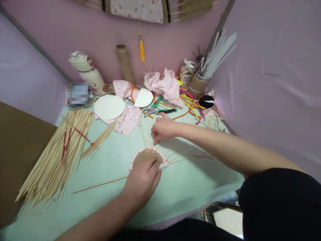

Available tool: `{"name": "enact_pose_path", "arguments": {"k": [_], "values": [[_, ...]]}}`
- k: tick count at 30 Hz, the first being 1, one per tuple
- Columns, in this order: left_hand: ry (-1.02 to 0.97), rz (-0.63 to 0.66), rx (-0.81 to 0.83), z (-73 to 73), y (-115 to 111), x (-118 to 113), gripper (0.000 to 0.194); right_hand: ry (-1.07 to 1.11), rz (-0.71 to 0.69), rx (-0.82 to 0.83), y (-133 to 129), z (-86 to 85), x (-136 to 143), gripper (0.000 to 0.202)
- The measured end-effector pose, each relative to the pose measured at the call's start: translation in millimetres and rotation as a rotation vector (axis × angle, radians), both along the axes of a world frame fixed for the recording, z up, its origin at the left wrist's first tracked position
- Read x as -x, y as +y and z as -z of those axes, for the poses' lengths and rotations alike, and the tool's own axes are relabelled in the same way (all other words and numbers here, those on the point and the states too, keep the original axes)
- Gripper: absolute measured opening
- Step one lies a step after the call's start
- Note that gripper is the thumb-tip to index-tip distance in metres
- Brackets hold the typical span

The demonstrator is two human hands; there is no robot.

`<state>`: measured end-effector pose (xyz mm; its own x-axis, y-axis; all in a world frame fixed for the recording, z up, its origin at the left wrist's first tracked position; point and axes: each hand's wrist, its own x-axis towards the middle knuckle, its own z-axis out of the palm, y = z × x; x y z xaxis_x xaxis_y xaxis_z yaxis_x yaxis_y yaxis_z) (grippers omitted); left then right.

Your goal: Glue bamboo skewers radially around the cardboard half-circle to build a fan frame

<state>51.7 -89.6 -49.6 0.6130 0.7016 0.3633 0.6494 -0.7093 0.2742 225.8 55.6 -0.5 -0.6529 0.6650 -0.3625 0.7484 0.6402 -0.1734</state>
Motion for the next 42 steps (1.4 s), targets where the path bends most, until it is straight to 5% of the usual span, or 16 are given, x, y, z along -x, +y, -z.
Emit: {"name": "enact_pose_path", "arguments": {"k": [42], "values": [[0.008, 0.001, 0.006, -2.0, 0.0, 1.5, 0.01, -0.022, -0.006, -0.028, -1.2, -4.4, 2.7, 0.03]]}}
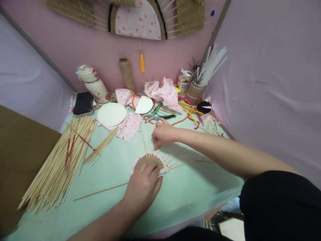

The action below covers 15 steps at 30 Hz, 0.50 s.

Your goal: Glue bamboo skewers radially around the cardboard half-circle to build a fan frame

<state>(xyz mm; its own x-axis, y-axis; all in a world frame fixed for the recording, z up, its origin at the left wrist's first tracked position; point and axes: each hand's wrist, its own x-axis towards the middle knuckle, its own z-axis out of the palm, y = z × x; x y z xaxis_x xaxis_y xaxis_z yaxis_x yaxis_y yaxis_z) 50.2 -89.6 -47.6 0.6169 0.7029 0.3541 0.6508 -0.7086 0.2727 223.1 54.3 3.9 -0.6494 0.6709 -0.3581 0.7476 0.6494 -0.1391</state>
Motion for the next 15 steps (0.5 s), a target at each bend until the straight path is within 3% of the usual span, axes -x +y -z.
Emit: {"name": "enact_pose_path", "arguments": {"k": [15], "values": [[-0.019, 0.013, -0.008, -0.9, 0.7, -0.1, 0.01, -0.044, -0.024, -0.015, -1.0, -1.2, 0.6, 0.032]]}}
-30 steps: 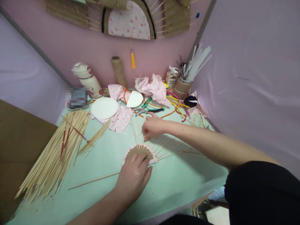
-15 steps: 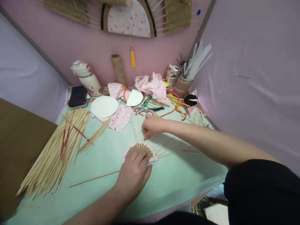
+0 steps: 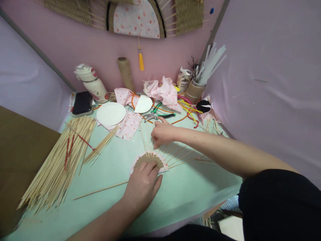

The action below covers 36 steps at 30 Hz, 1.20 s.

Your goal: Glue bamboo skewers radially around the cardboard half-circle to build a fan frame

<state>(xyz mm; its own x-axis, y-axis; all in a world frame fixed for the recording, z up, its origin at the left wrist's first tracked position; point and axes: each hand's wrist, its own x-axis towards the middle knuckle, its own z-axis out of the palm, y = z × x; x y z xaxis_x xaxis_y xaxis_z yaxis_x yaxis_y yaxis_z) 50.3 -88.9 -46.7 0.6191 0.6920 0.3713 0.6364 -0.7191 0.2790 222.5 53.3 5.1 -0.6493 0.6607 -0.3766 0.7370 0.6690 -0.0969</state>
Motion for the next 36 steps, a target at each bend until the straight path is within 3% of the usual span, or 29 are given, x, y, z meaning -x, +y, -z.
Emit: {"name": "enact_pose_path", "arguments": {"k": [36], "values": [[-0.016, 0.001, 0.012, 0.4, 0.2, 0.5, 0.011, -0.035, 0.005, -0.022, -0.9, -0.9, 3.2, 0.028]]}}
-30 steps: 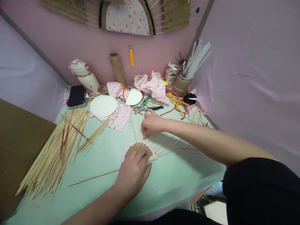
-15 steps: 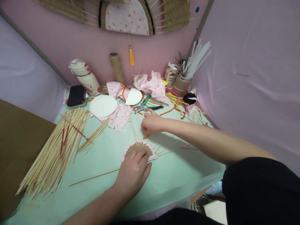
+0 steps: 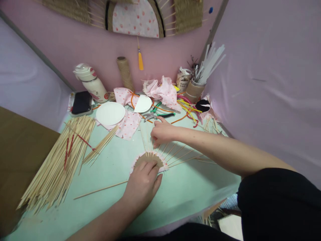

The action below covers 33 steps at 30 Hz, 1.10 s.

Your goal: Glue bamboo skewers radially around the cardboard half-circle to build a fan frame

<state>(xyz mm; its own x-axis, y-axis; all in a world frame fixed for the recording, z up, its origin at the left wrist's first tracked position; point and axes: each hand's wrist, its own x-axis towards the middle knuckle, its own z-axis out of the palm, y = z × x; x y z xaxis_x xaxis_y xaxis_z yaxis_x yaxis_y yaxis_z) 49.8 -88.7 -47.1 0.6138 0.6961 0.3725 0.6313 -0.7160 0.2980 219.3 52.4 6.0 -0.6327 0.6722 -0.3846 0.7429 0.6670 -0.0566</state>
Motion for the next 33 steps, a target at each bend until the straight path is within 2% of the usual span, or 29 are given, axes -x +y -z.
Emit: {"name": "enact_pose_path", "arguments": {"k": [21, 33], "values": [[0.011, 0.009, -0.005, -0.2, -0.1, 0.3, 0.012, -0.008, -0.004, -0.007, -0.7, 0.5, 0.1, 0.03], [0.009, 0.006, -0.004, 1.8, -0.1, 0.7, 0.011, 0.116, 0.021, -0.005, -1.1, -0.2, -8.6, 0.032]]}}
